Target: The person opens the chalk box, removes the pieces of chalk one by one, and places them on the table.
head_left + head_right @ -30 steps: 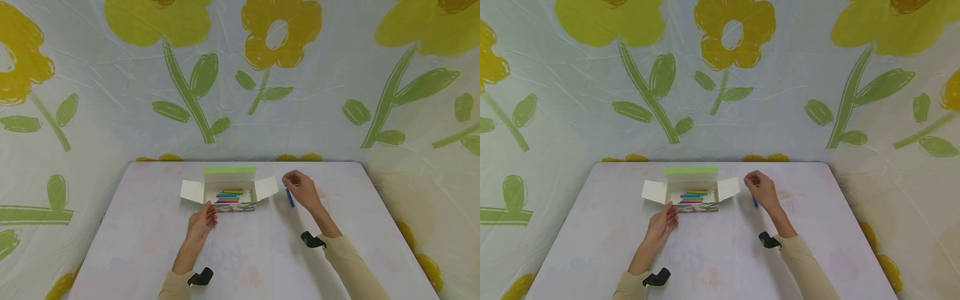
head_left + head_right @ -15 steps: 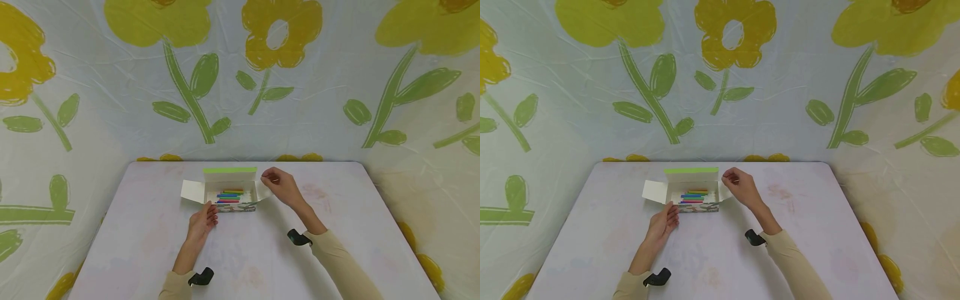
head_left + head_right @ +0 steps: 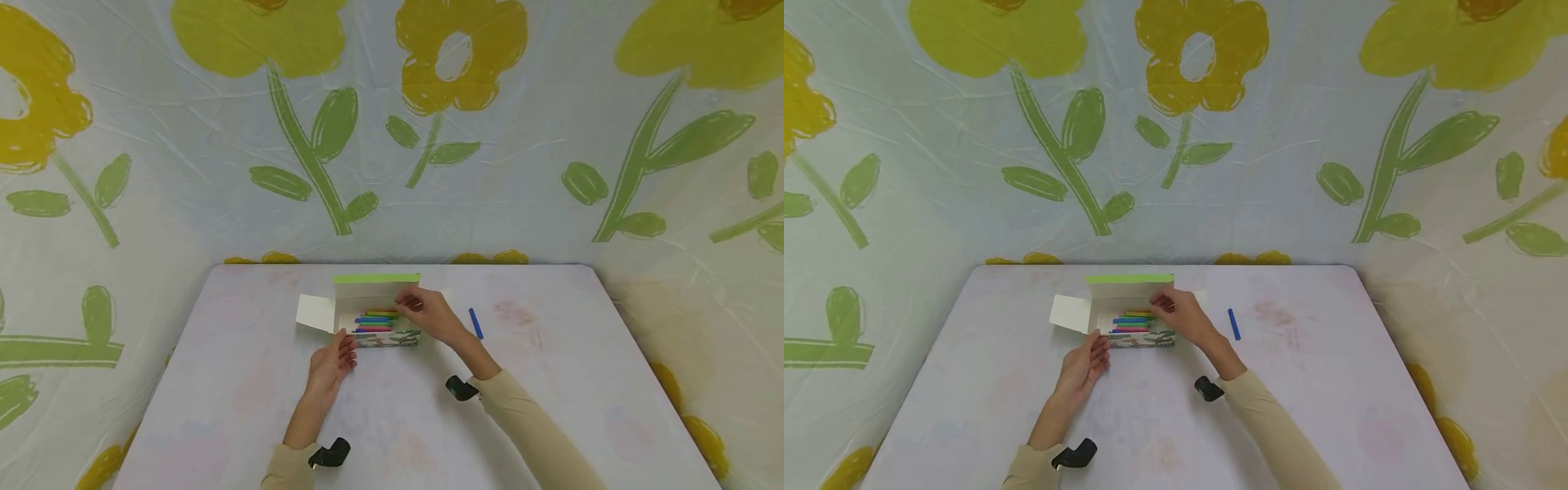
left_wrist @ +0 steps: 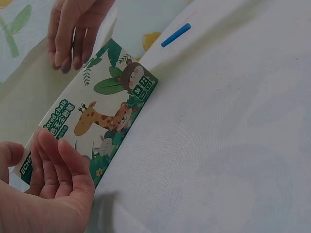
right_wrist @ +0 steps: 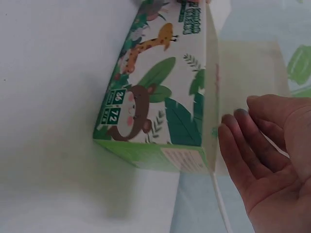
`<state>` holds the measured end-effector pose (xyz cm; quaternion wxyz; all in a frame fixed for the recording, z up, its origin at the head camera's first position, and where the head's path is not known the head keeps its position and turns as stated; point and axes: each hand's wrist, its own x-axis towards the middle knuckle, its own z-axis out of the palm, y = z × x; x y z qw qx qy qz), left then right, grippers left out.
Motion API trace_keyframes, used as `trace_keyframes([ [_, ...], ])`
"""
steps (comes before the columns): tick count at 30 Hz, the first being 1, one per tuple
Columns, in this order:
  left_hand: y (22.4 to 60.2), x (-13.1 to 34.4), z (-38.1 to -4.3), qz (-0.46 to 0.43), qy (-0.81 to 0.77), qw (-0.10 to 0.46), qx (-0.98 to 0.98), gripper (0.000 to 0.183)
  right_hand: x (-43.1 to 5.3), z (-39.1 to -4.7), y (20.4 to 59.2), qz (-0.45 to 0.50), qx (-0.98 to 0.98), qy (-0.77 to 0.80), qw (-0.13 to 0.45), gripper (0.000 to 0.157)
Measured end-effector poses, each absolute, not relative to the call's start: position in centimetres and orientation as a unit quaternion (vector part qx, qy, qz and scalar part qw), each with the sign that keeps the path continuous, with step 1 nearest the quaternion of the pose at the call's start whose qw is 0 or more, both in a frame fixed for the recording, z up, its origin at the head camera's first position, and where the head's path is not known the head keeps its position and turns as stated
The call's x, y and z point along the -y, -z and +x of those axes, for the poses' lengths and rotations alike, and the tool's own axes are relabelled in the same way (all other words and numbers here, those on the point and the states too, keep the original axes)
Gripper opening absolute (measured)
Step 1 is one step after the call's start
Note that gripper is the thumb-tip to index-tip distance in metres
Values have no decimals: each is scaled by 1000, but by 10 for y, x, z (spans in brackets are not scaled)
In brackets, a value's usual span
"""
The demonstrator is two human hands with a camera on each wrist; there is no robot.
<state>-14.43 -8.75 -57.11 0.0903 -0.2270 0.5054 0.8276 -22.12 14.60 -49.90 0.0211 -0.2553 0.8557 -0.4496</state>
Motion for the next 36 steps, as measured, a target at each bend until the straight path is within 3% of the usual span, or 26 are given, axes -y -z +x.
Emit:
trace_keyframes([
  [9,572,87,-146,-226,-829,89,-503,45,-127,-228,514,-276,-862,421,59,17],
  [18,570,86,-145,-221,-833,84,-500,40,-112,-235,521,-304,-881,358,57,18],
  [30,573,87,-146,-222,-835,84,-496,40,-97,-239,521,-271,-911,292,108,23],
  [36,572,87,-146,-226,-834,84,-497,42,-94,-241,521,-262,-919,274,107,18],
])
